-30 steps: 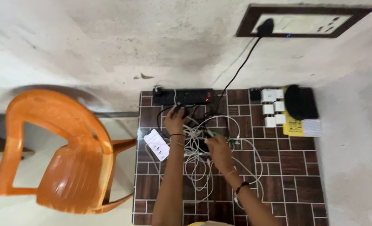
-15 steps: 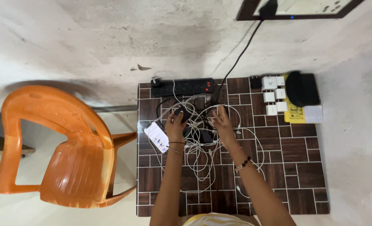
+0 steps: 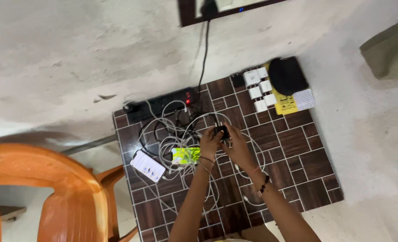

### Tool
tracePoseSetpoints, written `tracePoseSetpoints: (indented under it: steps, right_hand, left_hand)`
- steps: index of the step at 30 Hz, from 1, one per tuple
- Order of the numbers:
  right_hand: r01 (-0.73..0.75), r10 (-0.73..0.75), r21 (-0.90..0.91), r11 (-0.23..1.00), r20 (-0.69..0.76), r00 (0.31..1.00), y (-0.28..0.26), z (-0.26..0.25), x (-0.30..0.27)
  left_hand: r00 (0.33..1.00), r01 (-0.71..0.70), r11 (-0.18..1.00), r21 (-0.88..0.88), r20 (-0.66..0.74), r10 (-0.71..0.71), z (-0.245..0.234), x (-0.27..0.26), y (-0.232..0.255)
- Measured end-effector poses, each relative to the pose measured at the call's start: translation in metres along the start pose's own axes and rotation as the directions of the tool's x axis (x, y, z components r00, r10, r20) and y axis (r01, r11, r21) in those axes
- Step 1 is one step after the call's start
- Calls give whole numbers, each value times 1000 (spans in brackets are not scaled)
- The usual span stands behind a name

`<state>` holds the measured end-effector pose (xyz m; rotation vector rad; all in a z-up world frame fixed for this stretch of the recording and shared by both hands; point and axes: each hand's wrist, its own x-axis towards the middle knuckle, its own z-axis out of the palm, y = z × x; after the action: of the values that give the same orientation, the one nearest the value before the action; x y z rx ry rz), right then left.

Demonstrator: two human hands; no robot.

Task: The person organizes a cluttered table by arranging white charging adapters in a row, plugging a black power bank into a power strip, and coiling multiple white and black cables. They also handle a smartphone and a yellow notepad during the process.

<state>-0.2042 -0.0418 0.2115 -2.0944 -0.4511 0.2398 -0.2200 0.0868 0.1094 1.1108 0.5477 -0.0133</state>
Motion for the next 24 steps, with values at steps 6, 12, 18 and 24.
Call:
tracePoseSetpoints:
  steps: [6,12,18,24]
  right_hand:
    - [-149,122,-160,976,-167,978,49,-34,21]
    - [-100,48,-317,943,-168,985,96,-60,75]
    - [-25,-83,-527,849,-180,980,137,-66,125]
    - [-32,-7,-495,868,-75,997,160,-63,158]
  left_hand:
    - [1000,-12,999,-51,-27,11,69,40,-52]
    - [986,-167,941,294,31,165,108,100,-81]
    - [986,145,680,719,-51,-157,124,125,-49]
    - [1000,-12,635,773,4,14,115,166,-76]
